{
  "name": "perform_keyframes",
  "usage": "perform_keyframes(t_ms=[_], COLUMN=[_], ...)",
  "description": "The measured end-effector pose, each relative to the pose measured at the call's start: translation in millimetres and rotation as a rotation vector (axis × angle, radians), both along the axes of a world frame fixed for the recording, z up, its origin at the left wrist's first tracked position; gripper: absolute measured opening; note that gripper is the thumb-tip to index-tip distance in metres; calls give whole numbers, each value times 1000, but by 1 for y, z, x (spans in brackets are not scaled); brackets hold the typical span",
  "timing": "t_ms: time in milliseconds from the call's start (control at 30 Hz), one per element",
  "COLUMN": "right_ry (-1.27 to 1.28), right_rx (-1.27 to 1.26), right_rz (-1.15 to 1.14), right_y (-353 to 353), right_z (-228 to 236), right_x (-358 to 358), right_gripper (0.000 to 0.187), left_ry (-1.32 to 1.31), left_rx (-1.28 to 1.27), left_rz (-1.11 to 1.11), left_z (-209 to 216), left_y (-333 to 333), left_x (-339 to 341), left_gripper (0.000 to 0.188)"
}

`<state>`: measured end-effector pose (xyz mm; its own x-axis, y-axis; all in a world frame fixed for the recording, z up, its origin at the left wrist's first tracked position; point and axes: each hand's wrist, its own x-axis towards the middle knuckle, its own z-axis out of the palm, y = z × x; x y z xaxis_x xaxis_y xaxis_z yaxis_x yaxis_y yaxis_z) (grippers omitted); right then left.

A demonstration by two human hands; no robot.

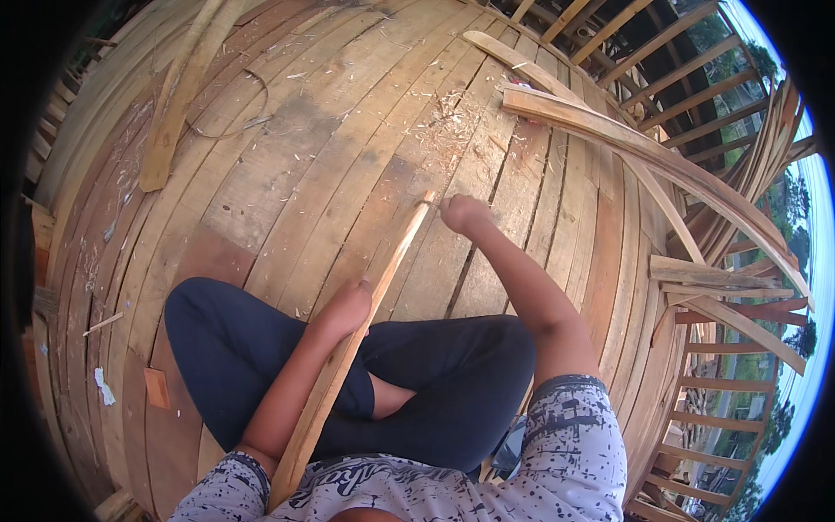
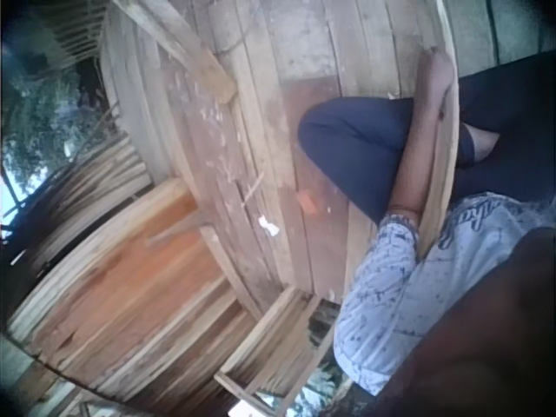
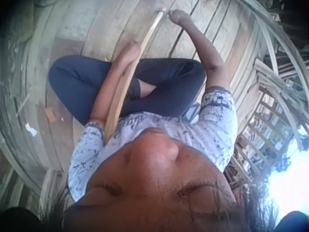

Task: The person sits cross-legged on a wooden floor and uses a knife to carve a long, thin piece of wood held between their legs. They repeatedly scrape the knife along the wood's length to remove shavings and shape the piece.

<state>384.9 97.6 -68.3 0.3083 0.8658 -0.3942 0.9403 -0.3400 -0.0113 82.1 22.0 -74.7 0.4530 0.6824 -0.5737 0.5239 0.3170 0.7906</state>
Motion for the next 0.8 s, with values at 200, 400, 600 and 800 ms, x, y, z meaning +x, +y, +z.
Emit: perform_keyframes(t_ms=[200,400,600,800], right_ry=[-23,-33,-51,6], right_rx=[-133,-77,8,-132], right_rz=[67,208,-50,44], right_y=[-8,-13,4,-14], right_z=[25,23,-1,12], right_x=[-34,-45,19,-38], right_gripper=[54,53,53,53], left_ry=[50,19,12,2], left_rx=[261,109,126,139], left_rz=[-121,-19,-72,-86], left_z=[-10,10,25,13], left_y=[4,0,6,2], left_x=[-2,-3,0,-5], left_gripper=[58,54,52,53])
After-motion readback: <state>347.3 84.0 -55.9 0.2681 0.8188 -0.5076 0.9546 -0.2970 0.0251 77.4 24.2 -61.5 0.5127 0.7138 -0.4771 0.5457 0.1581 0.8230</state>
